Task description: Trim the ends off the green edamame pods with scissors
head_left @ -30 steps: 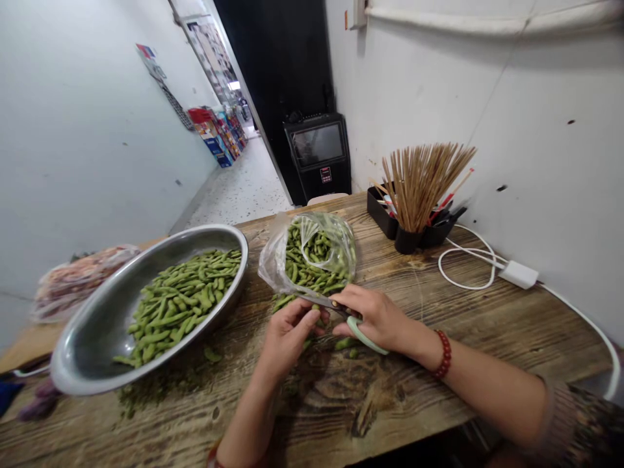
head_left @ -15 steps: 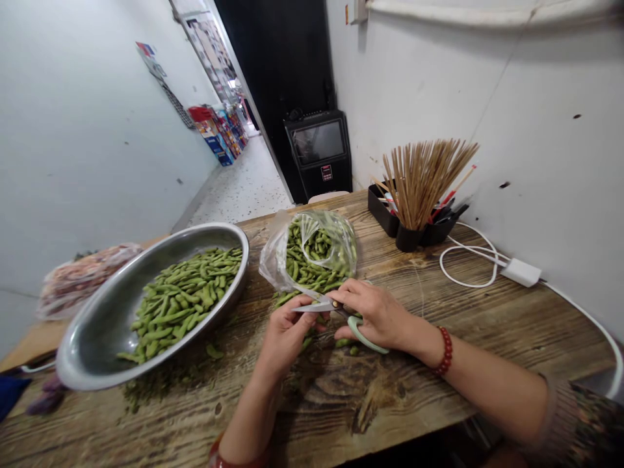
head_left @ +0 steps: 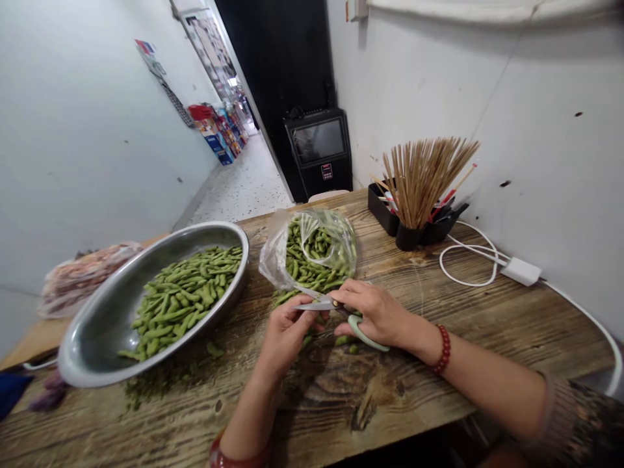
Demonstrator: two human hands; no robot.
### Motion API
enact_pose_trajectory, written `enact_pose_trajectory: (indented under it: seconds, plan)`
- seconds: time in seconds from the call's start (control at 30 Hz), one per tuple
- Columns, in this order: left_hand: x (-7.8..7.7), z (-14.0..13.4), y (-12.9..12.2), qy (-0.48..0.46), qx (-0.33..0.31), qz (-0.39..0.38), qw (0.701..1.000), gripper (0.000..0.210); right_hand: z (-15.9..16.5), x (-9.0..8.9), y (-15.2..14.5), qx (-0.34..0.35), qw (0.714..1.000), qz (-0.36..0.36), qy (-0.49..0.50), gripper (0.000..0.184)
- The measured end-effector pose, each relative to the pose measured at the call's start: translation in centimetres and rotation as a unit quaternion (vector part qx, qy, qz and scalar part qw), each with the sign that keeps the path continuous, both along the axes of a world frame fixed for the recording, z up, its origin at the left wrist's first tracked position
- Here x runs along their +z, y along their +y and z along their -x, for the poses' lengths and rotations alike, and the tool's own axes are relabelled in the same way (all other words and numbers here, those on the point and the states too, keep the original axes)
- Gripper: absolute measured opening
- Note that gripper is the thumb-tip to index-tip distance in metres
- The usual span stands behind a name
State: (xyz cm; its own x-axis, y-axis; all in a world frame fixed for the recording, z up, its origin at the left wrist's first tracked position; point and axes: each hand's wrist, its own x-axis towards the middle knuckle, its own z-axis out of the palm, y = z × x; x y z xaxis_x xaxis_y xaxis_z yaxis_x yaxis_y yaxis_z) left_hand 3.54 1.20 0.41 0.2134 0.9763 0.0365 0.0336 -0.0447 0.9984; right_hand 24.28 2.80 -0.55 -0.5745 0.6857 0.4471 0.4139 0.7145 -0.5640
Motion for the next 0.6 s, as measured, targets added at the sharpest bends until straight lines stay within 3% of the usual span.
enact_pose_trajectory:
  seconds: [0.4,0.6]
  plan:
    - [0.6,-0.3,-0.2,0.016,0.008,0.008,1.000,0.017,-0.1,0.1,-0.1,0.012,1.000,0.018,-0.011,0.042]
    - [1.1,0.2,0.2,0.004,0.076,-0.051,0.996,0.011,-0.3,-0.5,0.5,-0.040,0.997,0.027,0.059,0.041]
